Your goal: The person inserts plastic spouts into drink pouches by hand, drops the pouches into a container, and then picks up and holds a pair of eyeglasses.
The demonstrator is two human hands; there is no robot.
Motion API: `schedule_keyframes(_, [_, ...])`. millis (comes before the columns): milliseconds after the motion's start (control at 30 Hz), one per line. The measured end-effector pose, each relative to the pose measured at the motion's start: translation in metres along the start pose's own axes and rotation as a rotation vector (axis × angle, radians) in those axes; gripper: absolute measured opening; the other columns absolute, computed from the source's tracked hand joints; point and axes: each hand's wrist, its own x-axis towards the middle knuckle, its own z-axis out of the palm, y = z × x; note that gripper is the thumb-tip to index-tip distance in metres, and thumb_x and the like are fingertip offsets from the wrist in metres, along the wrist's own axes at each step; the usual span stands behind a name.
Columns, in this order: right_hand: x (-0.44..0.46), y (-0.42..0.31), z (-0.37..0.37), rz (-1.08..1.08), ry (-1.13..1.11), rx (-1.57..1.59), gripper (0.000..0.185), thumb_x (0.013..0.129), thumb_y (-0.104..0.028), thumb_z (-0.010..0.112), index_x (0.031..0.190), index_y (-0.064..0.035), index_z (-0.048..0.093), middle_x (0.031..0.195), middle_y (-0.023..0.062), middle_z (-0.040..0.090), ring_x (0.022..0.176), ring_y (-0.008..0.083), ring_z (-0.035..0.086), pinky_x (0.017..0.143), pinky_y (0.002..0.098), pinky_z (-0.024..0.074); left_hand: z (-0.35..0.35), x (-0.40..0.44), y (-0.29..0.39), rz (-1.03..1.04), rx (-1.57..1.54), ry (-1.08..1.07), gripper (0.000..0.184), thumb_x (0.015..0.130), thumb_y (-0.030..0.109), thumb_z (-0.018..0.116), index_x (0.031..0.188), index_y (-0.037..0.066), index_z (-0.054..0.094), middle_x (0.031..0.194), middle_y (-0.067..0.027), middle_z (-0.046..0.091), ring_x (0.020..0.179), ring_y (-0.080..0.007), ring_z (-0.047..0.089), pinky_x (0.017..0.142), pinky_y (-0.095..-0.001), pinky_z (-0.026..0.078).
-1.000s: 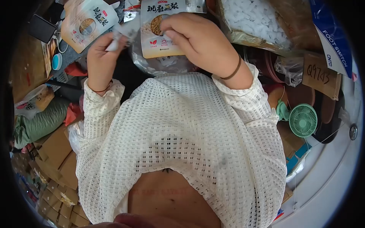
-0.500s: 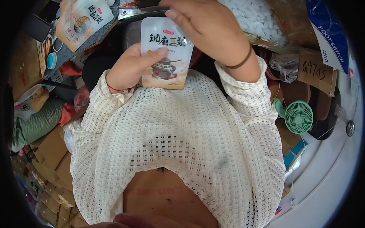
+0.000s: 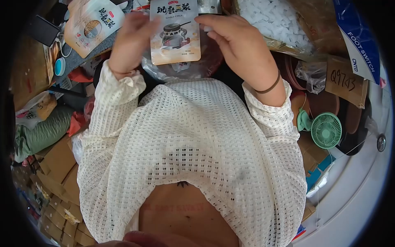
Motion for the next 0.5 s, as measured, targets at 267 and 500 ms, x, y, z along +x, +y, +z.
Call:
schedule_keyframes(267, [-0.004,-0.001,0.002,0.288,0.089,0.33,0.012,0.099,-0.005,0.061,0.11,0.0005,0.064,0.098,0.0063,0.067,0.082,0.0112,0.063,0.072,0.0257,0.0519,-0.074,-0.031,-0.024,0.568,1.082,0.206,0.045,0.094,0.012,0.067,0.138,0.006,0.056,0.127,-0.0169,0.064,0.113,-0.0342,0.062,0.095,-0.0392,0.048])
schedule_keyframes(500, [0.021,-0.018,0.028,-0.083,0.022,0.195,0.015,0.096,-0.015,0.062,0.104,-0.0051,0.07,0.087,0.0115,0.069,0.08,0.0272,0.068,0.072,0.0364,0.0529,-0.043,-0.044,-0.001,0.053,-0.179,-0.054,0.02,0.096,0.005,0.064,0.113,-0.004,0.07,0.102,-0.004,0.073,0.092,-0.008,0.065,0.082,-0.0222,0.051])
